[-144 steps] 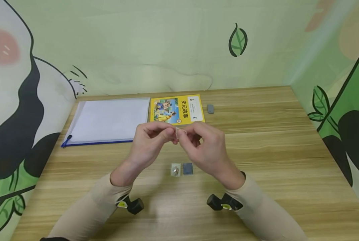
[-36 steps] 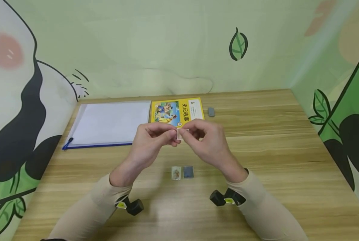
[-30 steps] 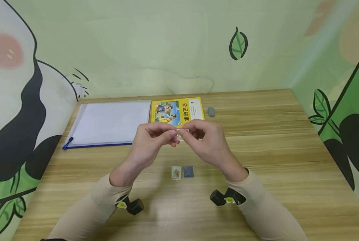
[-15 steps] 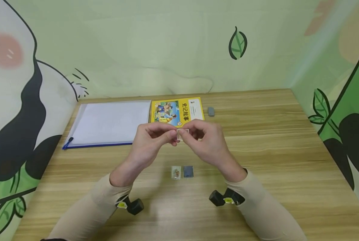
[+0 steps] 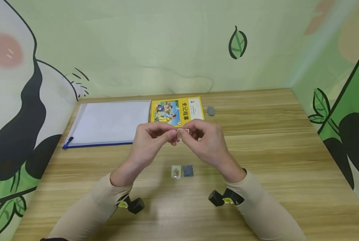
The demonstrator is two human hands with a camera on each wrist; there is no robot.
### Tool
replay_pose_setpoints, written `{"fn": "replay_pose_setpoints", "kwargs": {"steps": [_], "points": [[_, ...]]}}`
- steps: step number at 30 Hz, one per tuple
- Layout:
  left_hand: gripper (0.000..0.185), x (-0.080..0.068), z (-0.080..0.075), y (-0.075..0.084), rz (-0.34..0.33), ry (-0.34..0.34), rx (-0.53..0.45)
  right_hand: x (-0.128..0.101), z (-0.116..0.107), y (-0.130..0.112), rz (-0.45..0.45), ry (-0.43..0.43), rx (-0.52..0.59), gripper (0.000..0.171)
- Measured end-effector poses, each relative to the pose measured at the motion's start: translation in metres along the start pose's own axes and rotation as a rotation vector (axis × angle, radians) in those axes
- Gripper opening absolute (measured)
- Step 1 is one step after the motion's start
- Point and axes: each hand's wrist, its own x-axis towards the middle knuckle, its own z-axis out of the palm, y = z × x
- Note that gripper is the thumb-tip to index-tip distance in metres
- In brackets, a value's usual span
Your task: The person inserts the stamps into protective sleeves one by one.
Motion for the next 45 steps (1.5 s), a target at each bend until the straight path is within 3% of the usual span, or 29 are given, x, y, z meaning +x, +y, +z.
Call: {"fn": "replay_pose_setpoints", "kwargs": {"steps": [10,21,23,25,29,31,39,45], "points": [[0.012,0.001,0.001,0.0,0.024,0.011,0.057,0.002,-0.001,-0.002,0.014,-0.012,0.01,0.005],[0.015,0.003,0.001,-0.001,0.002,0.009,0.034,0.005,-0.009,-0.002,0.213,-0.058,0.154,0.012],[0.017,0.004,0.0,-0.003,-0.013,0.033,0.034,0.008,-0.011,0.0,0.241,-0.057,0.221,0.012],[0.017,0.005,0.0,-0.004,-0.024,0.062,0.027,0.011,-0.013,0.003,0.287,-0.063,0.379,0.008],[0.019,0.008,-0.002,-0.008,-0.053,0.097,-0.047,0.018,-0.017,0.009,0.389,-0.065,0.737,0.015],[0.019,0.009,-0.003,-0.009,-0.076,0.099,-0.103,0.02,-0.018,0.012,0.41,-0.074,0.833,0.019],[0.022,0.009,-0.002,-0.01,-0.114,0.104,-0.254,0.019,-0.017,0.015,0.415,-0.129,0.906,0.018],[0.017,0.009,0.0,-0.011,-0.115,0.079,-0.374,0.018,-0.016,0.015,0.431,-0.131,0.895,0.02]]}}
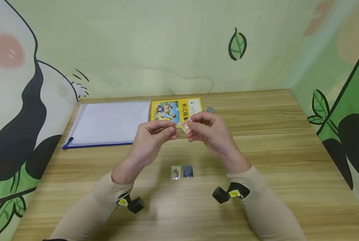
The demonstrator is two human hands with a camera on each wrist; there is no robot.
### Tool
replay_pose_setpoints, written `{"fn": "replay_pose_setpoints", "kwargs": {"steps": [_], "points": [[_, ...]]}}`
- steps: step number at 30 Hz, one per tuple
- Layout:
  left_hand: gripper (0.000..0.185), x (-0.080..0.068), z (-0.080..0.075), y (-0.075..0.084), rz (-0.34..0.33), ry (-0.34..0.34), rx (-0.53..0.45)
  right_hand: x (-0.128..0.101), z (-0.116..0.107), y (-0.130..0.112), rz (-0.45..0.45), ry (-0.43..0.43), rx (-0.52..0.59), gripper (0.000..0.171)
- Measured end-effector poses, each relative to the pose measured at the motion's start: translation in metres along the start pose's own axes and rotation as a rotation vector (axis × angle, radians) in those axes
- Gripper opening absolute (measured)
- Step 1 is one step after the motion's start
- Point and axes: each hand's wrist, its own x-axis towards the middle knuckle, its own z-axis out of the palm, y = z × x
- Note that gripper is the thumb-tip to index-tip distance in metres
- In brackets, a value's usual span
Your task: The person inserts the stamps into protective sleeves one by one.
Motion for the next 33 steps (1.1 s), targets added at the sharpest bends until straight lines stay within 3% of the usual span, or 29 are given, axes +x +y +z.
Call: {"fn": "replay_pose_setpoints", "kwargs": {"steps": [9,13,17,26,33], "points": [[0.026,-0.002,0.001,0.001,-0.019,-0.061,-0.1,-0.003,0.005,0.0,-0.012,0.016,-0.034,0.017],[0.035,-0.005,0.002,0.002,0.024,-0.059,-0.069,-0.005,0.009,-0.002,-0.023,0.027,-0.069,0.014],[0.021,-0.006,0.004,0.005,0.096,-0.053,-0.028,-0.008,0.013,-0.005,-0.051,0.037,-0.105,0.015],[0.011,-0.011,0.008,0.009,0.171,-0.083,0.003,-0.02,0.023,-0.014,-0.216,0.05,-0.131,0.011],[0.018,-0.014,0.01,0.01,0.174,-0.155,-0.067,-0.029,0.034,-0.017,-0.342,0.08,-0.343,0.007]]}}
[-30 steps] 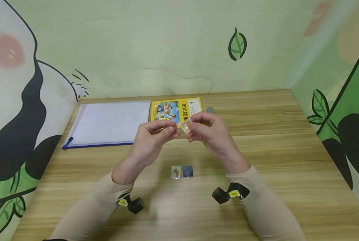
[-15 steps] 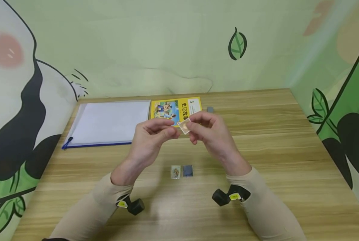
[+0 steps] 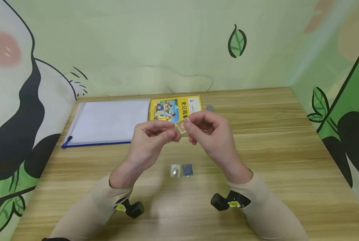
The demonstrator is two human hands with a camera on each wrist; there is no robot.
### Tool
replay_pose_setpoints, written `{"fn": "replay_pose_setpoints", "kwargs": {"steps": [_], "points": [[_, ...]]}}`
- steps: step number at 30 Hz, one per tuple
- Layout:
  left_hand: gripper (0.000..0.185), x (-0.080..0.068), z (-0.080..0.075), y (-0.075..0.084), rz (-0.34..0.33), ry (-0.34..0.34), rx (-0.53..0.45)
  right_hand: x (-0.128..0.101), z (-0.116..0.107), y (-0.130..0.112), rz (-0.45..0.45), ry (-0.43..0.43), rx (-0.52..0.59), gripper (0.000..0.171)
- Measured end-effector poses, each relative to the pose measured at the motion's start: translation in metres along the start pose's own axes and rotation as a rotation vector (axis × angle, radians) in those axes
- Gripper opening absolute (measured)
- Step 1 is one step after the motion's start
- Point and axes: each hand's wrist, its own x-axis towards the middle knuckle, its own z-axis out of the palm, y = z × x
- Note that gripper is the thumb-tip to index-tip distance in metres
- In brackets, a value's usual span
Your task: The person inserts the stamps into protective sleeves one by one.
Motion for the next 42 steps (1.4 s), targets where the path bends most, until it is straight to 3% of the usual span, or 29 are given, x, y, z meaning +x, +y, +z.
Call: {"fn": "replay_pose_setpoints", "kwargs": {"steps": [3,8,18,33,42], "points": [[0.018,-0.001,0.001,0.0,-0.006,-0.02,-0.031,-0.002,0.004,-0.001,-0.039,0.035,-0.091,0.001],[0.019,-0.002,0.002,0.002,-0.02,-0.038,-0.067,-0.005,0.01,-0.002,-0.099,0.075,-0.149,0.006],[0.018,-0.003,0.003,0.003,-0.046,-0.064,-0.125,-0.007,0.016,0.001,-0.242,0.086,-0.289,0.005],[0.017,-0.003,0.002,0.004,-0.064,-0.07,-0.165,-0.003,0.02,0.01,-0.424,0.065,-0.273,0.004],[0.017,-0.004,0.001,0.003,-0.073,-0.069,-0.173,-0.001,0.022,0.015,-0.526,0.061,-0.291,0.011]]}}
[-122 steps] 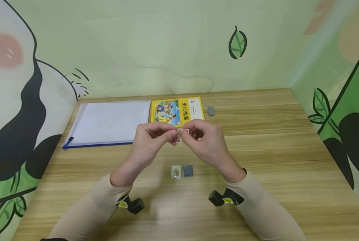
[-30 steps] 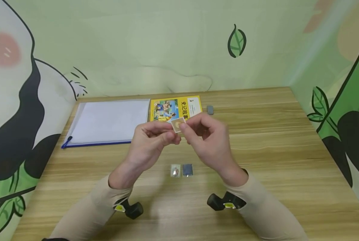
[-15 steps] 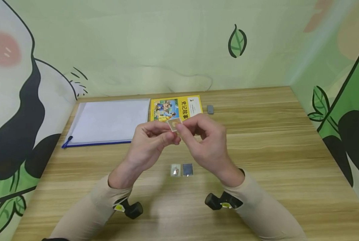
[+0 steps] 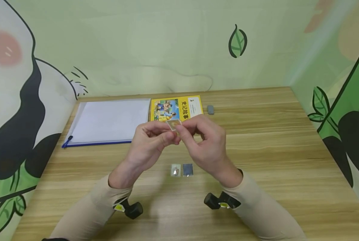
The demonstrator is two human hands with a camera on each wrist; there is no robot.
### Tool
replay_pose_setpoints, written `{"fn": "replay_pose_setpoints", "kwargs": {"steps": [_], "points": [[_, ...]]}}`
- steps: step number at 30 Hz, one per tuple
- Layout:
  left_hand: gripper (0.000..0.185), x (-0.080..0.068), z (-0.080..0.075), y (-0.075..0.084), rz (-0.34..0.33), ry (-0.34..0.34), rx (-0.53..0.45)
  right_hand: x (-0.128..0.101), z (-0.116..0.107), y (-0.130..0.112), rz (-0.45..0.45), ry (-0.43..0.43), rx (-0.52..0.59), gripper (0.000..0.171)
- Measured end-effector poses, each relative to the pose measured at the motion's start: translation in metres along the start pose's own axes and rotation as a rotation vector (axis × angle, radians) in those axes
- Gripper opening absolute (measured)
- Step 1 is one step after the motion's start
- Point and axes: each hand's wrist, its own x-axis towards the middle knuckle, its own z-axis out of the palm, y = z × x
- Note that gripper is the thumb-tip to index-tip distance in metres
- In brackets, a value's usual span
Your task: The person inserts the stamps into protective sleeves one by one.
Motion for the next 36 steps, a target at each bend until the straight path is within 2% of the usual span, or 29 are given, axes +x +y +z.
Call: {"fn": "replay_pose_setpoints", "kwargs": {"steps": [8,15,22,27,32,36], "points": [[0.017,0.0,-0.001,0.0,-0.003,0.008,0.006,0.0,0.001,0.002,-0.023,0.008,-0.007,0.016],[0.017,0.0,-0.002,-0.001,-0.015,0.023,0.01,-0.001,0.002,0.004,-0.043,0.005,-0.007,0.027],[0.017,0.0,-0.004,-0.001,-0.015,0.033,0.024,-0.005,0.0,0.005,-0.05,-0.013,-0.064,0.025],[0.017,0.001,-0.004,0.0,-0.003,0.033,0.034,-0.008,-0.002,0.002,-0.023,-0.038,-0.074,0.003],[0.019,0.001,-0.005,0.001,0.012,0.052,0.054,-0.009,-0.006,0.0,0.041,-0.085,-0.111,0.006],[0.02,0.001,-0.005,0.001,0.022,0.063,0.101,-0.009,-0.01,-0.003,0.108,-0.142,-0.212,0.003]]}}
